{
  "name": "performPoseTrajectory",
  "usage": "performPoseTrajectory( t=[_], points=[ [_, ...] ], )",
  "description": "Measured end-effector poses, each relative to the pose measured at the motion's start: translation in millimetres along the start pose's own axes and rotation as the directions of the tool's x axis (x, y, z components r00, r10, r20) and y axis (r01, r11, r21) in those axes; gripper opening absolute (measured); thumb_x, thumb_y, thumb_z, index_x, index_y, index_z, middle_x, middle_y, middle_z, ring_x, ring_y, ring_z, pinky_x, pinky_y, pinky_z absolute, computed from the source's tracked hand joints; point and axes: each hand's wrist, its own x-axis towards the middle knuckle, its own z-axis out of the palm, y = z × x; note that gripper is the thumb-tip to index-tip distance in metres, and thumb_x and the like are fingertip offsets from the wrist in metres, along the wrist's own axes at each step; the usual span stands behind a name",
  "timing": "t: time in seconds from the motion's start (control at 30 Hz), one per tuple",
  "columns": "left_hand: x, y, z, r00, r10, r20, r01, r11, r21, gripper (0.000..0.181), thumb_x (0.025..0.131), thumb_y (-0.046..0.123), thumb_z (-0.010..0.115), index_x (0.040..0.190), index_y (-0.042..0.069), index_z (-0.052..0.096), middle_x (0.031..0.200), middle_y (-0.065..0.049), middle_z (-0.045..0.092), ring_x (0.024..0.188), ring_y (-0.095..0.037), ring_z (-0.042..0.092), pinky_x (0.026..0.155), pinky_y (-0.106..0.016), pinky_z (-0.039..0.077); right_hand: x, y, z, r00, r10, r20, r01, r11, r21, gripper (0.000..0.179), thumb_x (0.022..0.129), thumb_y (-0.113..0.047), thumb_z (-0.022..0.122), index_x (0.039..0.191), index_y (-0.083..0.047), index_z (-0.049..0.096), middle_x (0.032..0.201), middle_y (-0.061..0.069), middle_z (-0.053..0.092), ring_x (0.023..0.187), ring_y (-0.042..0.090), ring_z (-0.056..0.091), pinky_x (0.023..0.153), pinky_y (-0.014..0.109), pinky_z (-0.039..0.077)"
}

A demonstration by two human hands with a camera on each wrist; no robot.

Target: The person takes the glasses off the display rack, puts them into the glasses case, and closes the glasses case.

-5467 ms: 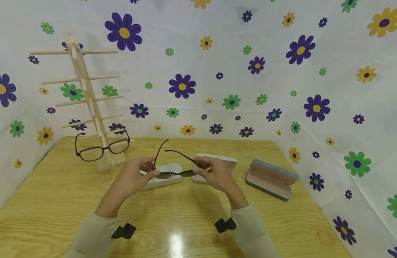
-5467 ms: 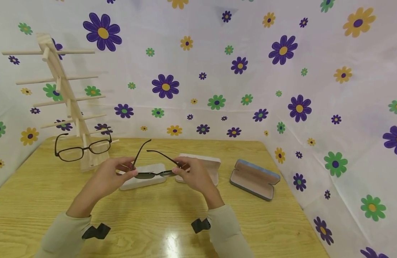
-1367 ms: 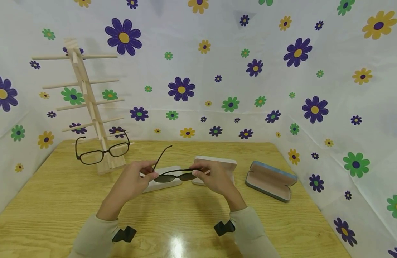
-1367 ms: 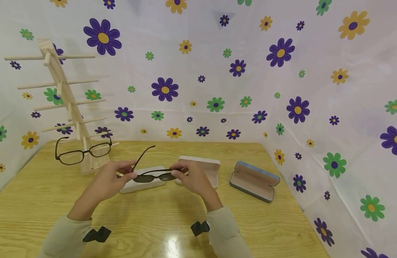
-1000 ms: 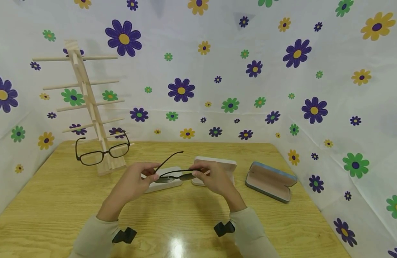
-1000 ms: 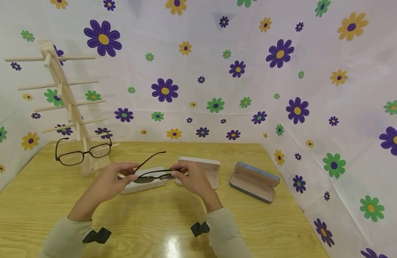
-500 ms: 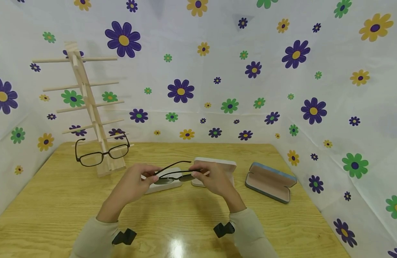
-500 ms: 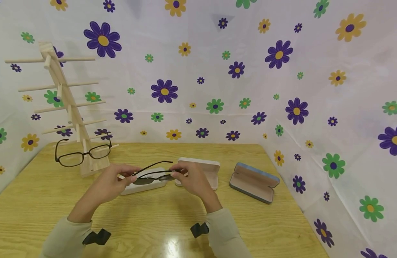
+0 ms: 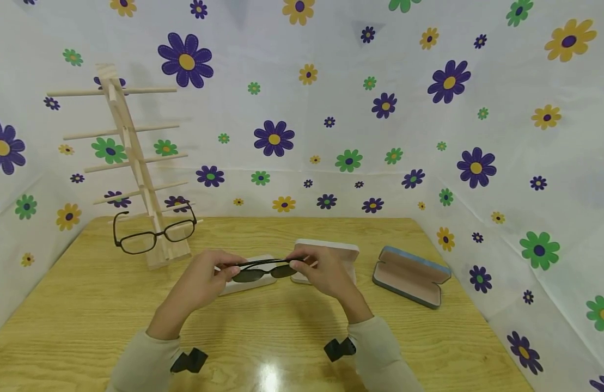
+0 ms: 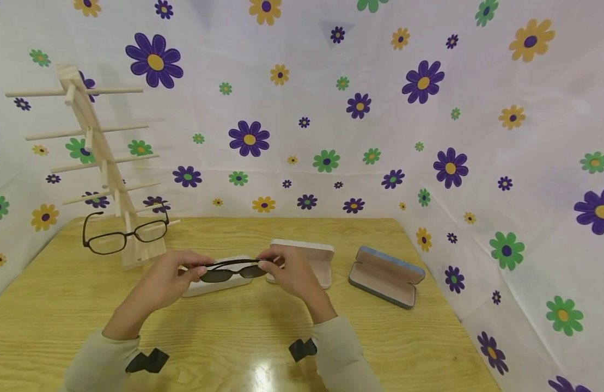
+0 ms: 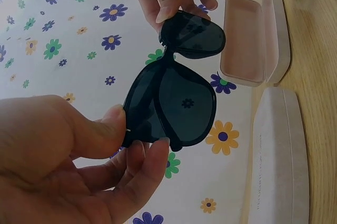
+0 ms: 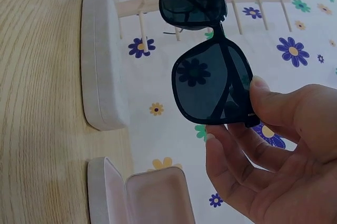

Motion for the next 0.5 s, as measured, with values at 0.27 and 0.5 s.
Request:
performPoseTrajectory(
  t=[0.27, 0.5],
  points=[
    [0.7, -3.4, 0.2, 1.0, -0.005, 0.013, 0.005, 1.0, -0.009, 0.027, 0.101, -0.002, 0.059, 0.121, 0.002, 0.075, 0.122, -0.02, 0.074, 0.083, -0.019, 0.068, 0.066, -0.029, 0.052, 0.8, 0.7, 1.1, 1.0, -0.009, 0.004, 0.009, 1.0, -0.004, 0.016, 0.1, -0.012, 0.068, 0.112, -0.008, 0.078, 0.111, 0.01, 0.075, 0.092, 0.022, 0.071, 0.078, 0.024, 0.056],
    [2.0, -4.0, 2.4, 1.0, -0.019, 0.009, 0.019, 0.999, -0.028, 0.027, 0.101, -0.001, 0.059, 0.123, 0.003, 0.075, 0.122, -0.02, 0.074, 0.086, -0.022, 0.07, 0.06, -0.026, 0.049, 0.7, 3.5, 0.3, 1.0, -0.023, -0.002, 0.023, 1.0, -0.008, 0.02, 0.102, -0.014, 0.065, 0.116, -0.007, 0.076, 0.115, 0.012, 0.075, 0.097, 0.025, 0.071, 0.085, 0.03, 0.057]
  ],
)
